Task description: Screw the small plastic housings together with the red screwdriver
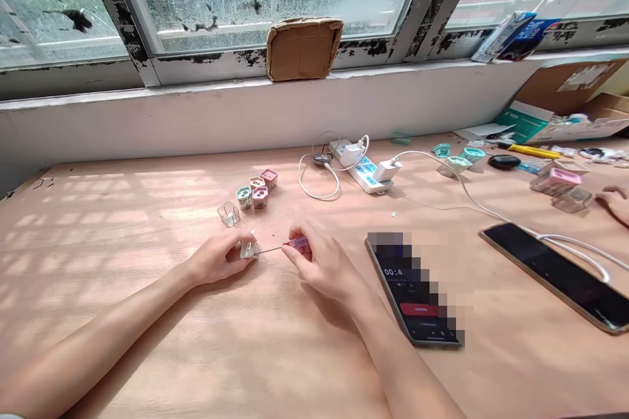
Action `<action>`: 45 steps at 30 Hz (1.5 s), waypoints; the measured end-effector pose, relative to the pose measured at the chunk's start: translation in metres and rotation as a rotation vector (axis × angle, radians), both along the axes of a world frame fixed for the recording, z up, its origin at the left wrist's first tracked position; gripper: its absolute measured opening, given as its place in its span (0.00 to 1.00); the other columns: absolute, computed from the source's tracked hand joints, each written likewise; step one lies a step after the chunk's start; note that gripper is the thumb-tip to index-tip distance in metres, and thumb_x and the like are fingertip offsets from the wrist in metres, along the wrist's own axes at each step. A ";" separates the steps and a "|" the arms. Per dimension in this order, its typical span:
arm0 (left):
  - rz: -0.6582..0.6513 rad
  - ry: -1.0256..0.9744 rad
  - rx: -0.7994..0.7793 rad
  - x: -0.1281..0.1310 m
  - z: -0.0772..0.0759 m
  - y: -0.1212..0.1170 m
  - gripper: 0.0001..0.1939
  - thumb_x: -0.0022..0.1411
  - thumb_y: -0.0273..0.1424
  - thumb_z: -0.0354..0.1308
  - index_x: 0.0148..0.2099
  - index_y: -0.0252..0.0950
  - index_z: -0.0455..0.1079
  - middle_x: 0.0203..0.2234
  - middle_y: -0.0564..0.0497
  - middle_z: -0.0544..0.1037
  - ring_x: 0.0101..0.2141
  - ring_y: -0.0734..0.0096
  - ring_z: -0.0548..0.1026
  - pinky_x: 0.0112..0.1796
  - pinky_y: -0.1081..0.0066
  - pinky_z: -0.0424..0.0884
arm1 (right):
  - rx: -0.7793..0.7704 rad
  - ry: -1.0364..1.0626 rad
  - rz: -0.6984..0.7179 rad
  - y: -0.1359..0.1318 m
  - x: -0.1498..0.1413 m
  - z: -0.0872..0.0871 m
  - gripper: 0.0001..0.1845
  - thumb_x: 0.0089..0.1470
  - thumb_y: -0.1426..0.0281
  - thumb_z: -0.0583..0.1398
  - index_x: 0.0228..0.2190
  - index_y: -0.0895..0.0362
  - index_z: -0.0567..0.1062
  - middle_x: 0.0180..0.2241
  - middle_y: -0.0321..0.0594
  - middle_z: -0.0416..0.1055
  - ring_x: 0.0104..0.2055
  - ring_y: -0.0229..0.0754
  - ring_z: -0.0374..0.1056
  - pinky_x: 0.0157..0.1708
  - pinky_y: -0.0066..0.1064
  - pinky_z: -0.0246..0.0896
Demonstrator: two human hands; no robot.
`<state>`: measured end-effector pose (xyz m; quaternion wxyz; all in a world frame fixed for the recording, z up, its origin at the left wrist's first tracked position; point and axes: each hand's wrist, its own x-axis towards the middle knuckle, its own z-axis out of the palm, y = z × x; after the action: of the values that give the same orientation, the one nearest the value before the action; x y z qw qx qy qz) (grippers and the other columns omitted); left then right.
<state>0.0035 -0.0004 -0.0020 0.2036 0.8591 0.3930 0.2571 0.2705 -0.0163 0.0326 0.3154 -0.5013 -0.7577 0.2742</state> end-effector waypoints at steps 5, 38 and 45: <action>-0.010 -0.011 0.014 -0.001 -0.001 0.000 0.15 0.63 0.30 0.60 0.52 0.41 0.69 0.43 0.49 0.79 0.41 0.65 0.76 0.44 0.67 0.72 | -0.022 0.011 0.031 -0.002 0.001 0.004 0.10 0.62 0.63 0.59 0.30 0.53 0.72 0.27 0.37 0.75 0.29 0.42 0.70 0.28 0.31 0.61; -0.028 -0.005 0.055 -0.001 0.002 -0.002 0.10 0.66 0.31 0.58 0.50 0.40 0.69 0.37 0.50 0.77 0.32 0.71 0.73 0.35 0.73 0.69 | -0.033 0.100 -0.003 -0.001 -0.003 -0.003 0.11 0.60 0.61 0.59 0.30 0.54 0.69 0.24 0.35 0.69 0.26 0.39 0.65 0.26 0.30 0.57; -0.050 -0.047 0.041 -0.002 0.001 -0.001 0.12 0.65 0.29 0.57 0.51 0.40 0.69 0.45 0.49 0.78 0.40 0.68 0.77 0.42 0.70 0.71 | -0.040 0.209 0.030 -0.001 -0.005 -0.008 0.05 0.60 0.67 0.58 0.33 0.54 0.68 0.27 0.34 0.69 0.28 0.38 0.66 0.27 0.29 0.59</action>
<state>0.0014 -0.0018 -0.0008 0.2018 0.8663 0.3611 0.2801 0.2655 -0.0174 0.0250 0.3783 -0.4648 -0.7224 0.3449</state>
